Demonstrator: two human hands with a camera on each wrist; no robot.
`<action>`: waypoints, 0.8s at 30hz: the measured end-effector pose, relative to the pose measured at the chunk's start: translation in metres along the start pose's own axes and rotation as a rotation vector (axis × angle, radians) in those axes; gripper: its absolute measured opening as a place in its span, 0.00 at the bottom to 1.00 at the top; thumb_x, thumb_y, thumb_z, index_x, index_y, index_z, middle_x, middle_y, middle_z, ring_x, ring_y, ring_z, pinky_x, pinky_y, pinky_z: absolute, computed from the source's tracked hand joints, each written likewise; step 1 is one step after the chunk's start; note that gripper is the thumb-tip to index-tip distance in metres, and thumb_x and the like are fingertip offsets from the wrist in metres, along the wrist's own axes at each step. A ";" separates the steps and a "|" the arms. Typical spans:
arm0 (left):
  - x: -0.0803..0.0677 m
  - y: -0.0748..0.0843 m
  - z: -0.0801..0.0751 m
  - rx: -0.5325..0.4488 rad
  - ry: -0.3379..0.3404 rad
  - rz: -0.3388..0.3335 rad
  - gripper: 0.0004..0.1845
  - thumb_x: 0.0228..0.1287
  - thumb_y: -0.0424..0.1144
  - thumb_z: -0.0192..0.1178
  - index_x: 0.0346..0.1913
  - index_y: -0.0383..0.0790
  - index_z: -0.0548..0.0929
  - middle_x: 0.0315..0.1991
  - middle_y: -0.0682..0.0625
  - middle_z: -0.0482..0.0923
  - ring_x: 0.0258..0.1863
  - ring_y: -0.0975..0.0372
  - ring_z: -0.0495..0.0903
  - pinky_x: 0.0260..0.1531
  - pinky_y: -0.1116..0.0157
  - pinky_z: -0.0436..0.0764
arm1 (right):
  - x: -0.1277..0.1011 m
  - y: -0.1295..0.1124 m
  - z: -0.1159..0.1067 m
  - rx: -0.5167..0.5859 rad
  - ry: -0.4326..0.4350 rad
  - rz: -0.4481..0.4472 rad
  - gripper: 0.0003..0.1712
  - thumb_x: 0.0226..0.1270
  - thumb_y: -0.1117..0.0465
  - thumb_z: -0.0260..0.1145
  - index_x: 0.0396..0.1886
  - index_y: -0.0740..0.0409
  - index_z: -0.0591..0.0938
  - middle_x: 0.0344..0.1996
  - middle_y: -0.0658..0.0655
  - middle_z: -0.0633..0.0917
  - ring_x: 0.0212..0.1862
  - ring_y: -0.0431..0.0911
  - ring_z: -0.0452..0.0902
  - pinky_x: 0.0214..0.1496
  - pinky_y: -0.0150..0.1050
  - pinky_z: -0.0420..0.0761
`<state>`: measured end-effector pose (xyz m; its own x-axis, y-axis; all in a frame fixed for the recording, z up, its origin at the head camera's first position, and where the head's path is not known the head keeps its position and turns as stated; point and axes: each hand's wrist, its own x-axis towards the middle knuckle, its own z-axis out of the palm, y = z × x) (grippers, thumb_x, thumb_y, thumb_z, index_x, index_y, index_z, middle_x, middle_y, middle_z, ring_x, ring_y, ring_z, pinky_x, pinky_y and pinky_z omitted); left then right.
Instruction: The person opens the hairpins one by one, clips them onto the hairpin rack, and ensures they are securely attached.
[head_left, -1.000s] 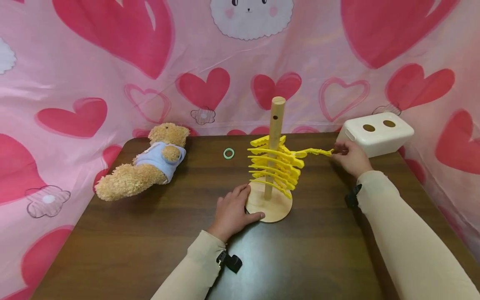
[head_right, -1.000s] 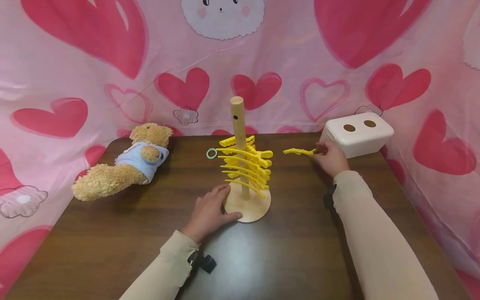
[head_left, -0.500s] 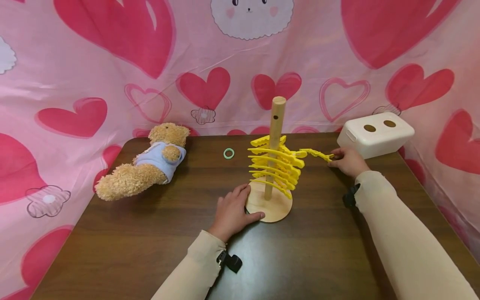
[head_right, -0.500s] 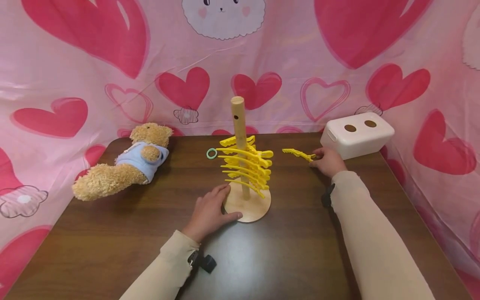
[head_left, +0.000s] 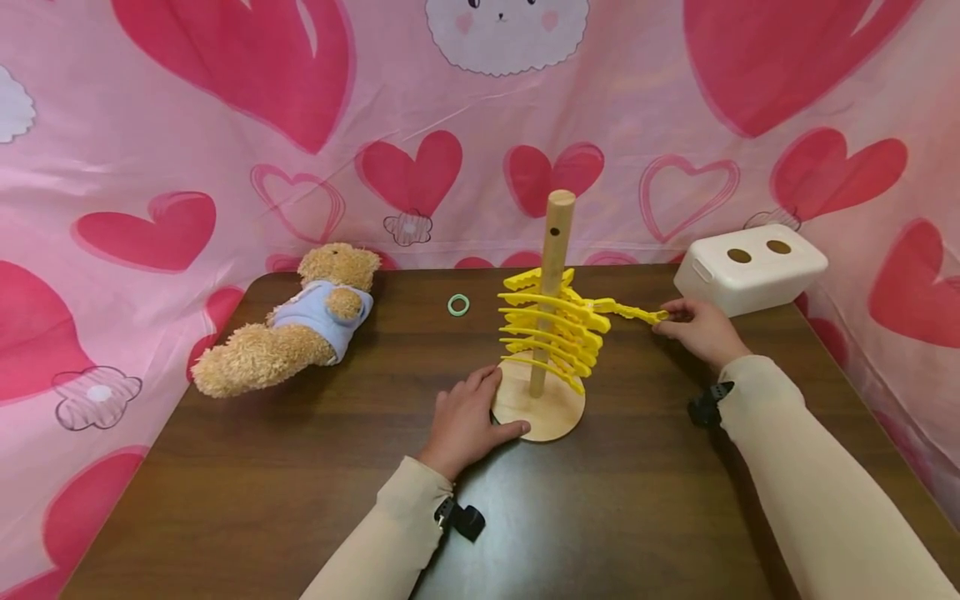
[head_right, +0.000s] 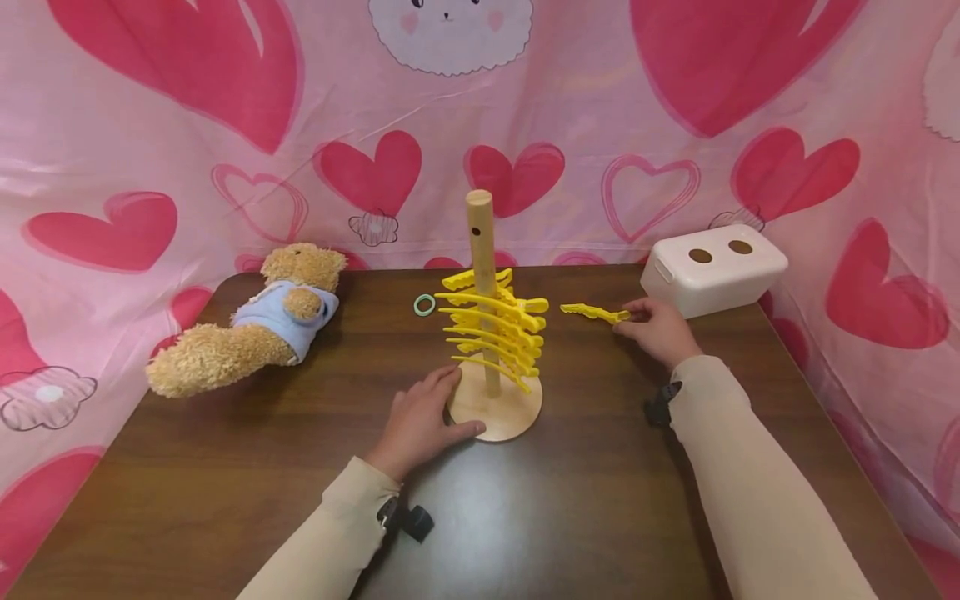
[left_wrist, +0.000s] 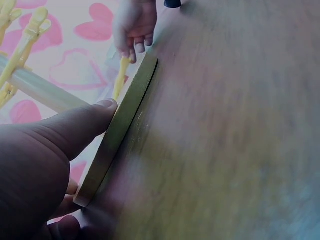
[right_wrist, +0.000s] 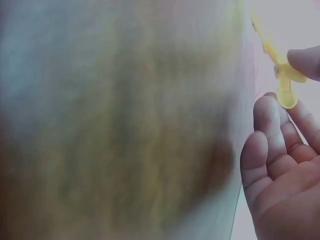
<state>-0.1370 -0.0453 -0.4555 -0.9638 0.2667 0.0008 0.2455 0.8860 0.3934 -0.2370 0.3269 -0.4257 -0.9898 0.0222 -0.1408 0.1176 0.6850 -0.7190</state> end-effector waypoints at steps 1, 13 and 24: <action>0.000 0.000 0.000 -0.001 0.002 0.001 0.51 0.43 0.75 0.56 0.68 0.50 0.64 0.66 0.54 0.62 0.56 0.57 0.69 0.46 0.53 0.64 | -0.002 0.000 -0.001 0.003 0.005 0.004 0.33 0.59 0.46 0.66 0.57 0.63 0.72 0.48 0.64 0.76 0.45 0.52 0.70 0.39 0.35 0.74; -0.001 0.004 -0.002 -0.004 0.005 0.019 0.51 0.44 0.74 0.57 0.69 0.48 0.64 0.66 0.53 0.62 0.56 0.56 0.68 0.46 0.53 0.64 | -0.031 -0.006 -0.006 0.029 0.047 0.017 0.42 0.56 0.33 0.60 0.61 0.58 0.71 0.53 0.63 0.76 0.49 0.54 0.69 0.51 0.50 0.71; -0.003 0.002 -0.001 0.008 0.002 0.018 0.52 0.45 0.74 0.56 0.70 0.48 0.62 0.66 0.52 0.62 0.57 0.55 0.68 0.45 0.53 0.64 | -0.061 -0.050 -0.009 0.071 0.189 -0.093 0.36 0.54 0.32 0.61 0.55 0.52 0.77 0.43 0.54 0.78 0.42 0.47 0.69 0.38 0.29 0.73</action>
<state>-0.1336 -0.0452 -0.4539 -0.9594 0.2820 0.0095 0.2637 0.8840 0.3860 -0.1830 0.2979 -0.3748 -0.9933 0.1019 0.0540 0.0235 0.6373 -0.7702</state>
